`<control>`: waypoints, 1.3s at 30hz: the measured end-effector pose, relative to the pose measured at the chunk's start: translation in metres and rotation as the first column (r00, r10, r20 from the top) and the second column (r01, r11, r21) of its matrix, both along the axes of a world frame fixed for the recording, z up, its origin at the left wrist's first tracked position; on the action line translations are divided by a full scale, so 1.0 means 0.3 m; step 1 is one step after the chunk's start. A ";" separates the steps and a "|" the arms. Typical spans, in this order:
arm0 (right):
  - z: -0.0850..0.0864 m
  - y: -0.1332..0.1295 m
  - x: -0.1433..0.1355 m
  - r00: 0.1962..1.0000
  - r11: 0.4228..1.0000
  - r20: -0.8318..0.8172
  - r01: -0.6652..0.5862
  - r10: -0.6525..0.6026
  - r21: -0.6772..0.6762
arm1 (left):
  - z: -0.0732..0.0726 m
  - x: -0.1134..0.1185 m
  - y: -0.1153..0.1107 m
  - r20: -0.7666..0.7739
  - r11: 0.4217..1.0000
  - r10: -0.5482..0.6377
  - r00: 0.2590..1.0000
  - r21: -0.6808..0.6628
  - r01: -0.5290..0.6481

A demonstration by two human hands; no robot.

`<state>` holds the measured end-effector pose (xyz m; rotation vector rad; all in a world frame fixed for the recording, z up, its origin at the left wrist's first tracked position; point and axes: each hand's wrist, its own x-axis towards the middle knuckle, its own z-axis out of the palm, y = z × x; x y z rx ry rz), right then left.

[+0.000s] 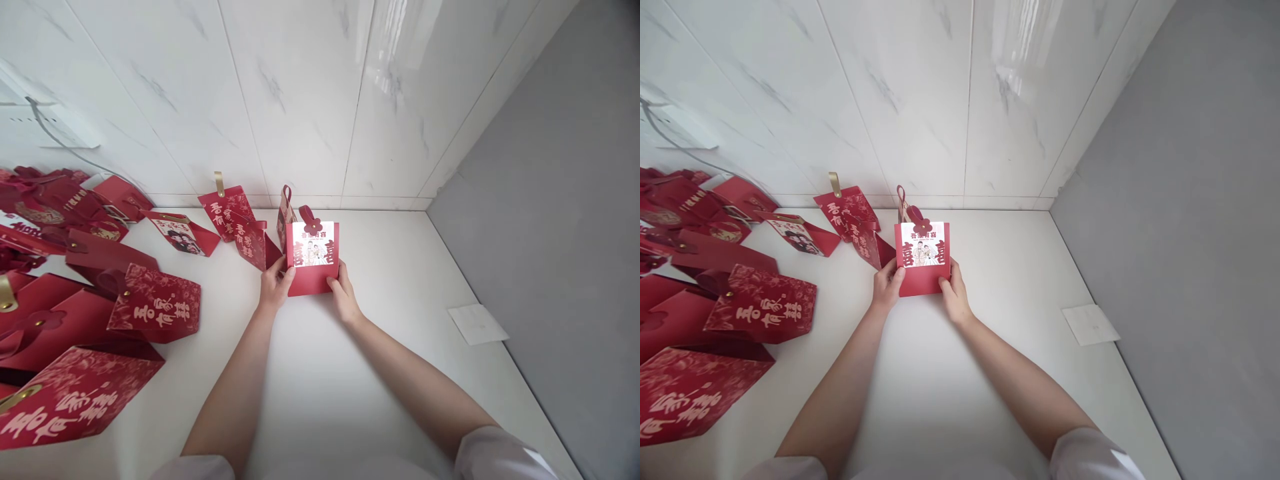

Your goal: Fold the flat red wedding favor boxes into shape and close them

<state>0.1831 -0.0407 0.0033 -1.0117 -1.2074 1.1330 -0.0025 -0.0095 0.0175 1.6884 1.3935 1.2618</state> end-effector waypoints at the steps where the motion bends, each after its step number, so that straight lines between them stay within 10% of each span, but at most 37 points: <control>1: -0.002 0.000 0.000 1.000 1.000 0.006 -0.006 0.006 0.003 | 0.002 0.001 0.000 0.013 1.000 0.004 1.000 -0.022 -0.003; 17: -0.020 0.010 -0.005 1.000 0.998 -0.007 0.026 -0.026 -0.052 | 0.008 0.003 0.008 -0.024 0.995 0.011 1.000 -0.103 -0.013; 27: 0.044 -0.041 -0.008 0.983 0.974 0.035 0.173 -0.180 0.144 | -0.008 0.002 0.000 -0.026 0.990 -0.108 0.994 0.086 0.110; 32: 0.146 -0.079 -0.005 0.894 0.869 0.224 0.272 -0.387 0.414 | 0.004 0.017 -0.009 -0.050 0.994 -0.070 0.996 0.084 0.074; 39: 0.397 -0.024 -0.003 0.807 0.874 0.516 -0.002 -0.285 0.486 | 0.011 0.025 -0.017 -0.086 0.984 -0.104 0.991 0.137 0.115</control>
